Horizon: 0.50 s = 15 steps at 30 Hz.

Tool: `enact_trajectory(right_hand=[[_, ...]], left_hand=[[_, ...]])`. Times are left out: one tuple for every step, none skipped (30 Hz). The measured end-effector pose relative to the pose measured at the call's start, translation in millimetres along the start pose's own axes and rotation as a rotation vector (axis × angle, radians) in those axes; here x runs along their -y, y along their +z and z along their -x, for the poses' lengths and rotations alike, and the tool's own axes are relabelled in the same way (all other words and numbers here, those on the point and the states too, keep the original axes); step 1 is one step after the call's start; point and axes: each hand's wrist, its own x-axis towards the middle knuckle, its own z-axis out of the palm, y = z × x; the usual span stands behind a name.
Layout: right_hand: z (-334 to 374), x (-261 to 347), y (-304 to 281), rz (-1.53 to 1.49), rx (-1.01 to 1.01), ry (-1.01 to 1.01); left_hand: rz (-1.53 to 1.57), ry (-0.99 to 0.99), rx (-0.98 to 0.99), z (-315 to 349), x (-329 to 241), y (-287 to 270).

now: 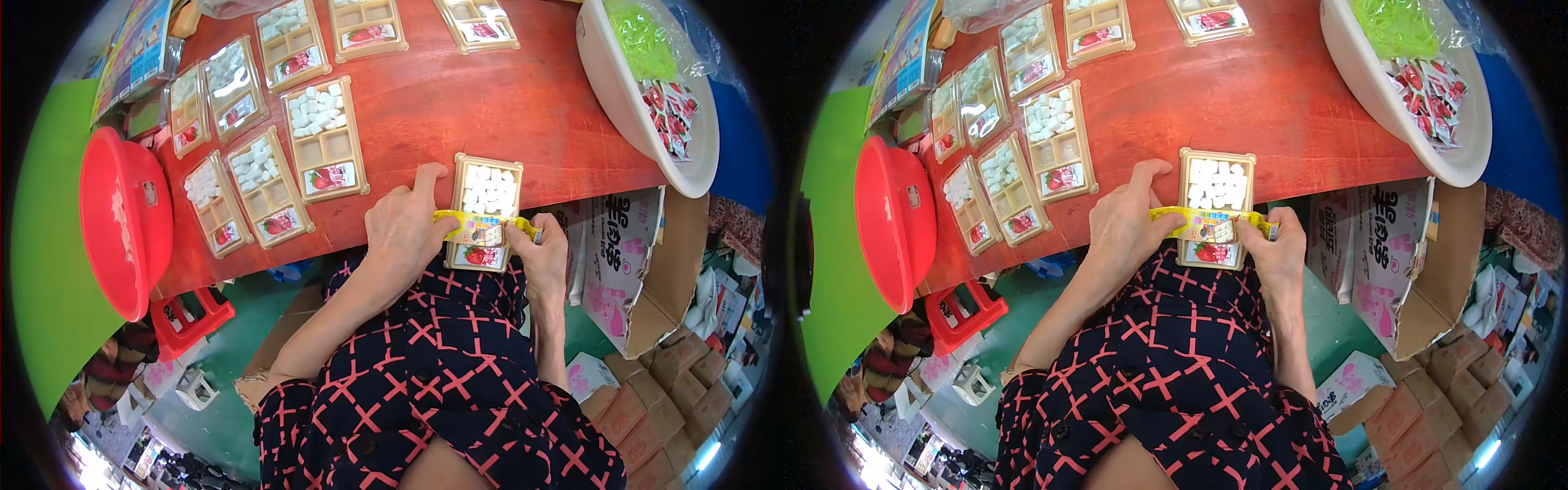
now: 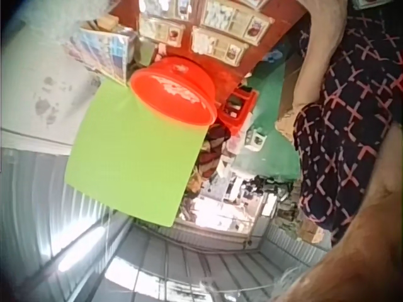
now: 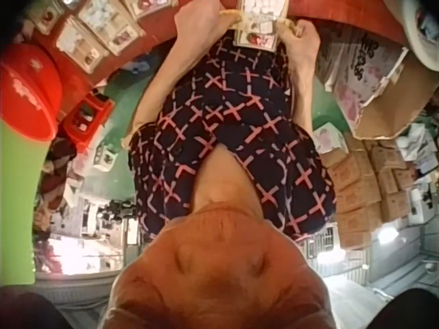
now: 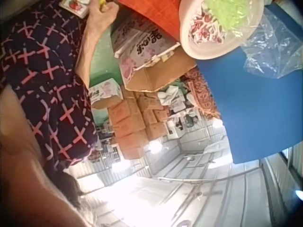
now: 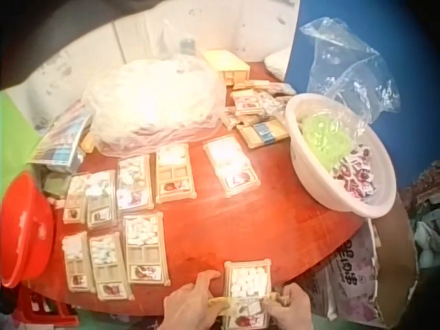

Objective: The recorder is peeling labels from a large sheet and applying them to small yellow plastic trays containing white rectangular items.

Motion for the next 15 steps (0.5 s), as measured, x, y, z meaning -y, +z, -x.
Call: enact_trajectory(right_hand=[[-1, -1, -1, -0.024, 0.027, 0.026], [-1, -1, -2, -0.081, 0.044, 0.008], [-2, -2, -3, -0.155, 0.065, 0.001], [-2, -2, -3, -0.229, 0.089, -0.004], [-3, -2, -3, -0.282, 0.111, -0.019], [-4, 0, -5, -0.336, 0.133, -0.033], [-4, 1, -5, -0.401, 0.147, -0.038], [-5, 4, -7, -0.414, 0.189, -0.075], [-5, 7, -8, -0.435, 0.213, -0.117], [-6, 12, -8, -0.464, 0.230, -0.155], [-6, 17, -8, -0.507, 0.249, -0.192], [-7, 22, -7, -0.540, 0.259, -0.224], [-6, 27, -4, -0.490, 0.236, -0.253], [-5, 31, 0, -0.459, 0.214, -0.288], [-3, 34, 5, -0.430, 0.187, -0.320]], left_hand=[[-0.008, -0.001, 0.003, -1, 0, -1], [0.000, 0.010, 0.011, -1, 0, -2], [0.006, 0.019, 0.018, -2, 0, -4], [0.018, 0.011, 0.047, -2, 0, -6], [0.127, 0.021, 0.029, -1, -1, -9], [0.241, 0.016, 0.034, 0, -1, -13], [0.349, -0.005, 0.039, 1, -3, -16], [0.470, -0.093, 0.110, 4, -4, -20], [0.448, -0.062, 0.042, 6, -7, -23], [0.424, -0.029, -0.025, 8, -9, -24], [0.406, 0.032, -0.106, 10, -11, -26], [0.280, 0.178, -0.363, 7, -13, -26], [0.208, 0.166, -0.385, 9, -13, -29], [0.137, 0.149, -0.376, 11, -14, -30], [0.079, 0.128, -0.389, 12, -14, -31]])
